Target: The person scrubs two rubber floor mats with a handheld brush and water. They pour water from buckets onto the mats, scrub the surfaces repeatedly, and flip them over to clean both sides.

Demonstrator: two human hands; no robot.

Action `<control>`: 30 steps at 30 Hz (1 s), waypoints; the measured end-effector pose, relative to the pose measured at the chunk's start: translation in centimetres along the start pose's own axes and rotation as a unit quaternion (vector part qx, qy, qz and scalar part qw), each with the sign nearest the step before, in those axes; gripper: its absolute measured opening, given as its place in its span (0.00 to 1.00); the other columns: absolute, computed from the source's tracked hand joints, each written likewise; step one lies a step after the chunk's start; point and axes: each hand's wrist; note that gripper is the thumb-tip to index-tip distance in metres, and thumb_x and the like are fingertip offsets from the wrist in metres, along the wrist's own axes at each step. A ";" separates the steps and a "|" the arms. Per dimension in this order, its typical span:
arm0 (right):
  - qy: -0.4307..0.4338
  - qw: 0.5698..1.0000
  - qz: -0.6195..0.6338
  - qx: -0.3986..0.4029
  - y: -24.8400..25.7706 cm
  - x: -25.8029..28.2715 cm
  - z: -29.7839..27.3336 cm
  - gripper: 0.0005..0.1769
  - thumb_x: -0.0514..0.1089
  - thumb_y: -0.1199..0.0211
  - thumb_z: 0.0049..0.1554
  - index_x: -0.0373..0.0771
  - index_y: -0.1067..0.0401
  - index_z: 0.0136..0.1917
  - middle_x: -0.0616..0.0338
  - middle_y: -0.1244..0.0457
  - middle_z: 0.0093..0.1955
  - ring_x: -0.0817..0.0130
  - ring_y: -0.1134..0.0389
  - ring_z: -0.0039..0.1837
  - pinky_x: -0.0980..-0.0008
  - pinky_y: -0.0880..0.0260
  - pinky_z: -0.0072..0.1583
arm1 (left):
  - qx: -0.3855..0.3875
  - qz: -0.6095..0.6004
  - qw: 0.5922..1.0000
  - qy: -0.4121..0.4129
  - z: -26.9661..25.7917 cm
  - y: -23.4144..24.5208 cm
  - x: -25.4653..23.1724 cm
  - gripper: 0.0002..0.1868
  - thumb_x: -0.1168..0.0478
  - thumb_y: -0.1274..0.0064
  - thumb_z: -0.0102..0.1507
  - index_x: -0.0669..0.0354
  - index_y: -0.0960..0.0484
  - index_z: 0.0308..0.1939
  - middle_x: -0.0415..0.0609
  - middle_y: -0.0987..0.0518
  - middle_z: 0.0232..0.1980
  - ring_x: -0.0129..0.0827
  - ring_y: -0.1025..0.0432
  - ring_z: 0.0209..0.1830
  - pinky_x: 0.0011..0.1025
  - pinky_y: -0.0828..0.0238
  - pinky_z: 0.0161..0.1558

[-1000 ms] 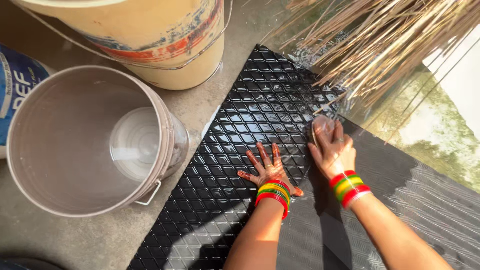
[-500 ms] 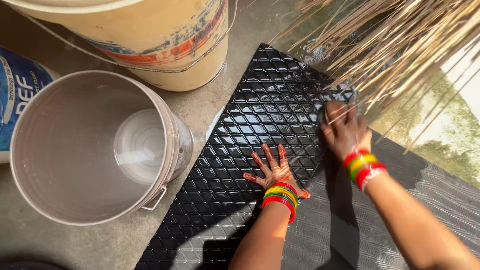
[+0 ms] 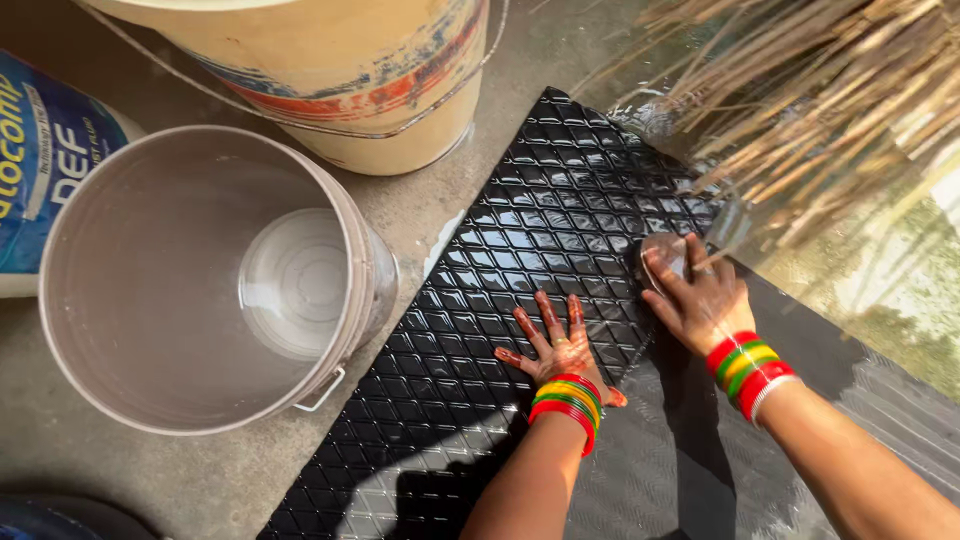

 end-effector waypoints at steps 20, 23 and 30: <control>0.072 0.993 0.044 -0.084 -0.2 5.3 9.1 0.31 0.64 0.41 0.59 0.66 0.35 0.75 0.39 0.46 0.80 0.34 0.36 0.68 0.36 0.31 0.61 | -0.016 -0.014 1.000 -0.012 1.6 -2.0 0.3 0.89 0.33 0.23 0.38 0.38 0.81 0.81 0.60 0.90 0.81 0.71 0.91 0.79 0.90 0.79 0.59; 0.007 0.996 0.079 -0.042 -0.3 9.2 23.5 0.31 0.67 0.43 0.62 0.66 0.37 0.77 0.38 0.50 0.78 0.26 0.44 0.67 0.27 0.42 0.58 | -0.042 -0.005 0.999 -0.014 1.8 -2.8 0.3 0.88 0.33 0.23 0.37 0.38 0.78 0.81 0.61 0.88 0.81 0.72 0.89 0.79 0.92 0.80 0.59; 0.206 0.974 -0.086 -0.044 0.9 6.2 6.8 0.37 0.60 0.37 0.59 0.54 0.35 0.80 0.60 0.47 0.84 0.40 0.38 0.79 0.51 0.29 0.62 | -0.038 -0.023 0.999 -0.025 1.7 -1.9 0.9 0.90 0.34 0.22 0.35 0.39 0.79 0.81 0.60 0.89 0.82 0.71 0.91 0.79 0.89 0.79 0.60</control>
Point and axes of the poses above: each hand's wrist, its own z-axis towards the middle knuckle, its own y-axis out of the back of the hand, x = y × z
